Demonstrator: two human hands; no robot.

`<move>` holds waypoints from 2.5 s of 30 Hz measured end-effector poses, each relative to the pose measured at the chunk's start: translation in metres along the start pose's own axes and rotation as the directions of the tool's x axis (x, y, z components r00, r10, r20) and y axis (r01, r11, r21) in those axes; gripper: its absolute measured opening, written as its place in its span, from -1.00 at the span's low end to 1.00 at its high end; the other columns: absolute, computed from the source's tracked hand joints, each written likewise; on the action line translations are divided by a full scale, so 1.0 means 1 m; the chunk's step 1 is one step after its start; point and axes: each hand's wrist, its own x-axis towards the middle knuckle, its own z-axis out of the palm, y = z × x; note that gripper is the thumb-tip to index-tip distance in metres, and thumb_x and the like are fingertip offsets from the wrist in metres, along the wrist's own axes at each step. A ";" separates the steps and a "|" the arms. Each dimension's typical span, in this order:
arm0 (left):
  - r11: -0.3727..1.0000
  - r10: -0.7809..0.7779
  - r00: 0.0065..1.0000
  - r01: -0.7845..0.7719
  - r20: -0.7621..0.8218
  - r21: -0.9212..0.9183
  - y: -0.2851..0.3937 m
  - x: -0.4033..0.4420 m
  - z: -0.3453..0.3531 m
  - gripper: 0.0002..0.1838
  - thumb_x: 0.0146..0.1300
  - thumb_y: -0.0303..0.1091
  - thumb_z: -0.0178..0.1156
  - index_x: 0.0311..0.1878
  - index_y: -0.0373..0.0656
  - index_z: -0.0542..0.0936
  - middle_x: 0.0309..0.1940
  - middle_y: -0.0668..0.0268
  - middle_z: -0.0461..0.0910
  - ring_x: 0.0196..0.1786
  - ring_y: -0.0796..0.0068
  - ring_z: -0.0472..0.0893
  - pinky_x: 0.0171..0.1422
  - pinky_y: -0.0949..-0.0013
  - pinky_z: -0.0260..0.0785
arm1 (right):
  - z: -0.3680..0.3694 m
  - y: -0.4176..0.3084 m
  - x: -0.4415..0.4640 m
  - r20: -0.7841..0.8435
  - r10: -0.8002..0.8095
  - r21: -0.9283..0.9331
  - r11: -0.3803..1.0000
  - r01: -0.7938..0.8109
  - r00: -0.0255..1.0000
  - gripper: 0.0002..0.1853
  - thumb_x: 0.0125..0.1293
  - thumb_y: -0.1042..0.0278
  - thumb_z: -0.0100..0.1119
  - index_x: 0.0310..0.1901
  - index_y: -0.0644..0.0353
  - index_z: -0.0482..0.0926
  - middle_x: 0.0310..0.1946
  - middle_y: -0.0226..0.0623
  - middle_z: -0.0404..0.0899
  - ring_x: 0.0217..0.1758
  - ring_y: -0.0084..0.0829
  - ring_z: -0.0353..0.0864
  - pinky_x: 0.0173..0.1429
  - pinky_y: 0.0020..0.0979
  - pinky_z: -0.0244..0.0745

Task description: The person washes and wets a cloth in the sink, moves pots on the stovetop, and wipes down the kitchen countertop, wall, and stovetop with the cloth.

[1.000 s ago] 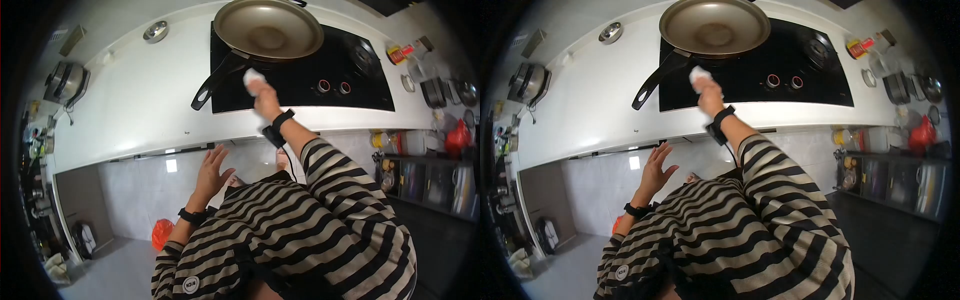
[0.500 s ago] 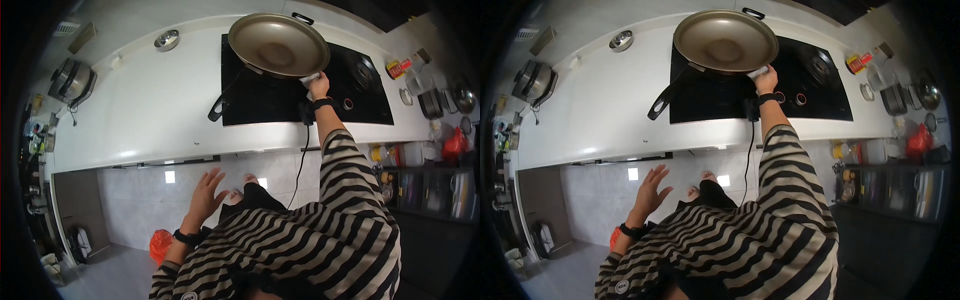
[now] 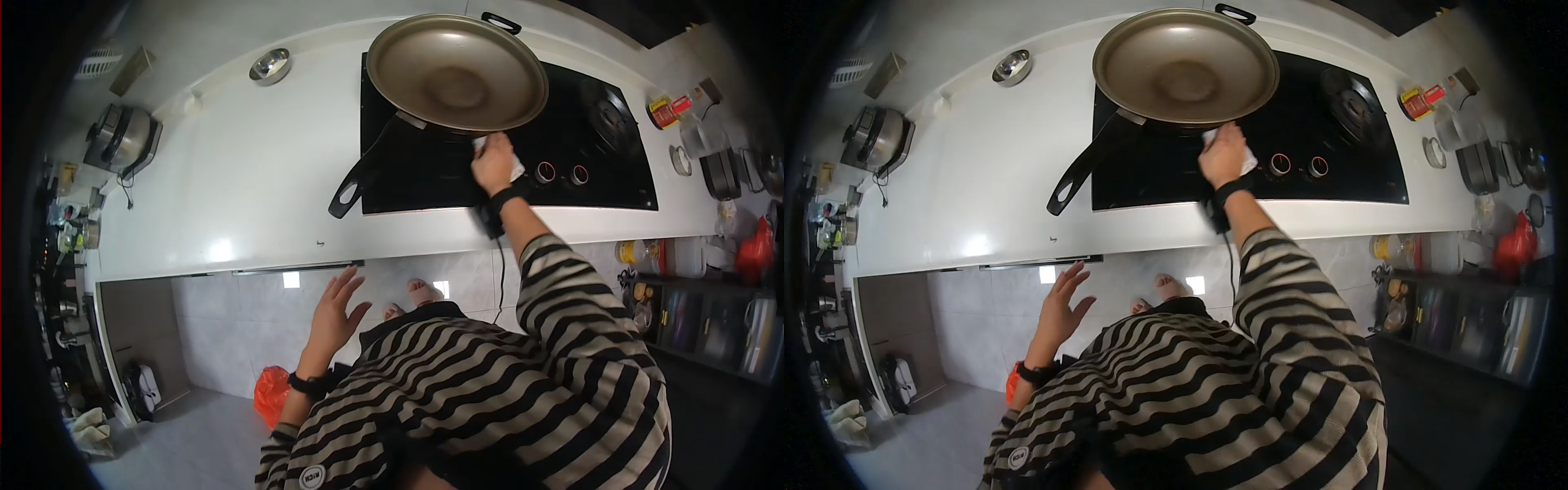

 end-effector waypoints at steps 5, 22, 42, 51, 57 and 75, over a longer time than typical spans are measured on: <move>0.984 0.176 0.983 -0.176 0.047 -0.004 0.013 0.060 0.009 -0.54 0.09 -0.37 0.30 0.10 -0.16 0.47 0.21 0.19 0.41 0.23 0.06 0.40 0.39 0.13 0.19 | 0.013 -0.108 -0.086 -0.010 -0.191 0.209 0.960 0.189 0.982 -0.49 0.05 0.55 0.06 0.13 0.33 0.41 0.20 0.02 0.37 0.25 -0.05 0.35 0.42 -0.14 0.11; 0.984 0.179 0.980 -0.178 0.083 -0.018 -0.105 0.037 -0.086 -0.59 0.10 -0.35 0.29 0.05 -0.16 0.50 0.14 0.15 0.46 0.18 0.09 0.45 0.37 0.13 0.23 | 0.000 -0.077 -0.077 -0.010 -0.073 -0.011 0.997 0.073 0.997 -0.54 0.04 0.66 0.03 0.04 0.18 0.56 0.18 -0.17 0.41 0.30 -0.09 0.28 0.40 -0.23 0.16; 0.965 0.254 0.951 -0.239 0.177 -0.104 -0.264 -0.007 -0.251 -0.61 0.16 -0.37 0.23 0.08 -0.20 0.49 0.18 0.15 0.43 0.22 0.06 0.41 0.29 0.24 0.26 | 0.063 -0.318 -0.183 0.106 0.102 -0.106 0.990 -0.091 0.989 -0.47 0.02 0.71 -0.03 0.13 0.34 0.45 0.29 -0.05 0.29 0.41 0.00 0.14 0.48 -0.16 0.02; 0.989 0.126 0.991 -0.121 0.047 -0.090 -0.291 -0.032 -0.289 -0.62 0.15 -0.43 0.23 0.07 -0.20 0.50 0.15 0.15 0.46 0.23 0.08 0.42 0.34 0.16 0.22 | 0.182 -0.542 -0.145 0.227 -0.357 0.554 0.813 0.182 0.906 -0.49 0.02 0.74 -0.14 0.06 0.27 0.51 0.17 -0.08 0.42 0.37 -0.05 0.22 0.42 -0.15 0.07; 0.973 0.140 0.989 -0.147 -0.050 -0.180 -0.297 -0.022 -0.289 -0.68 0.17 -0.47 0.20 0.01 -0.25 0.52 0.12 0.12 0.49 0.20 0.08 0.45 0.32 0.22 0.24 | 0.085 -0.510 -0.119 0.208 0.137 0.870 0.427 -0.247 0.969 -0.40 0.04 0.80 -0.35 0.10 0.26 0.51 0.21 -0.21 0.42 0.29 -0.39 0.36 0.36 -0.43 0.18; 0.911 0.251 0.894 -0.348 0.370 0.223 -0.317 0.053 -0.254 -0.29 0.11 -0.08 0.28 0.27 -0.26 0.33 0.33 0.00 0.22 0.42 0.03 0.13 0.46 0.09 -0.02 | 0.050 -0.350 -0.137 0.440 -0.056 0.208 0.977 -0.041 0.896 -0.55 0.03 0.66 0.02 0.03 0.30 0.53 0.12 -0.06 0.47 0.20 -0.04 0.41 0.33 -0.27 0.29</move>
